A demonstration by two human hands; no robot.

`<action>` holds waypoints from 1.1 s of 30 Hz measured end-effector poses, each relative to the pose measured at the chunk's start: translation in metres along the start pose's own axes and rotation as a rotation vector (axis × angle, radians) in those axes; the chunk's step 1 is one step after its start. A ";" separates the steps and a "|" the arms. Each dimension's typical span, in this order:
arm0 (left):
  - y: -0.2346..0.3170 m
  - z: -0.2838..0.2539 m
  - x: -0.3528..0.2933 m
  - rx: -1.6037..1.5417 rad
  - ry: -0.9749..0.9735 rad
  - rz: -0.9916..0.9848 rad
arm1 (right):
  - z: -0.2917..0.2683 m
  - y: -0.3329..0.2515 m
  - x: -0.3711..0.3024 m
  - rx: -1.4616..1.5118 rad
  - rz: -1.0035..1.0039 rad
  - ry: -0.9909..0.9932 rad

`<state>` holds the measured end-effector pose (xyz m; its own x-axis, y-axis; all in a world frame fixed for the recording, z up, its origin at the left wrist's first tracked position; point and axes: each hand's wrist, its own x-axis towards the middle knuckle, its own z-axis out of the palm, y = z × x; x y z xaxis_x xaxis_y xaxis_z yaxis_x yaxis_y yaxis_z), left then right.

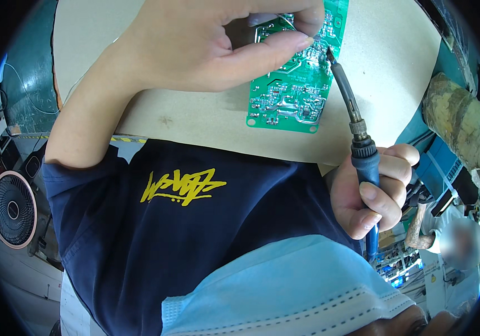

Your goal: Soldering electronic components onto a printed circuit board at a manual assembly station.

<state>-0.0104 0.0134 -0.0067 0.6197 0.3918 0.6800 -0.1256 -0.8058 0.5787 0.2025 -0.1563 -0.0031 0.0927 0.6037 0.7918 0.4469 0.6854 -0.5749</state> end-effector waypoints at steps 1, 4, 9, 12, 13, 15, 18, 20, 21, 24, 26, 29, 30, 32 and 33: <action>0.001 0.000 -0.001 -0.012 0.002 -0.025 | 0.000 0.000 0.001 -0.002 0.008 -0.016; 0.000 -0.001 -0.002 0.005 0.004 -0.043 | -0.001 -0.001 0.003 0.008 0.018 -0.053; -0.005 0.003 0.000 0.039 -0.008 0.087 | 0.002 0.000 0.003 -0.014 -0.010 -0.037; -0.003 0.002 0.000 0.037 0.026 0.120 | 0.002 -0.001 0.005 -0.041 -0.057 -0.057; -0.002 0.002 0.000 0.038 0.035 0.130 | 0.001 -0.001 0.007 -0.047 -0.073 -0.088; 0.002 -0.001 -0.002 -0.006 0.015 -0.032 | -0.001 -0.002 0.010 -0.058 -0.102 -0.117; 0.002 0.001 -0.003 -0.004 0.020 -0.046 | -0.004 -0.004 0.013 -0.079 -0.117 -0.172; -0.001 0.004 -0.004 0.001 0.033 0.003 | -0.004 -0.006 0.014 -0.098 -0.106 -0.202; -0.002 0.004 -0.004 0.001 0.039 0.022 | -0.003 -0.006 0.014 -0.099 -0.109 -0.197; -0.002 0.001 -0.004 -0.055 0.069 0.001 | -0.003 -0.007 0.014 -0.114 -0.116 -0.181; 0.004 -0.004 -0.003 -0.047 0.034 -0.074 | -0.003 -0.007 0.014 -0.125 -0.121 -0.169; 0.012 -0.007 0.001 0.010 -0.002 -0.107 | -0.007 -0.003 0.016 -0.109 -0.134 -0.054; 0.016 0.002 0.002 0.026 0.003 -0.089 | -0.007 -0.002 0.015 -0.105 -0.100 -0.048; 0.018 0.011 0.005 -0.031 0.228 -0.236 | -0.007 0.002 0.012 -0.050 -0.057 -0.017; 0.015 0.009 0.004 -0.064 0.334 -0.319 | -0.006 0.002 0.009 -0.015 0.009 -0.037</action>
<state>-0.0027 -0.0018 0.0005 0.3526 0.7456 0.5655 -0.0232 -0.5972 0.8018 0.2096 -0.1519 0.0045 0.0633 0.6246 0.7784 0.4599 0.6739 -0.5782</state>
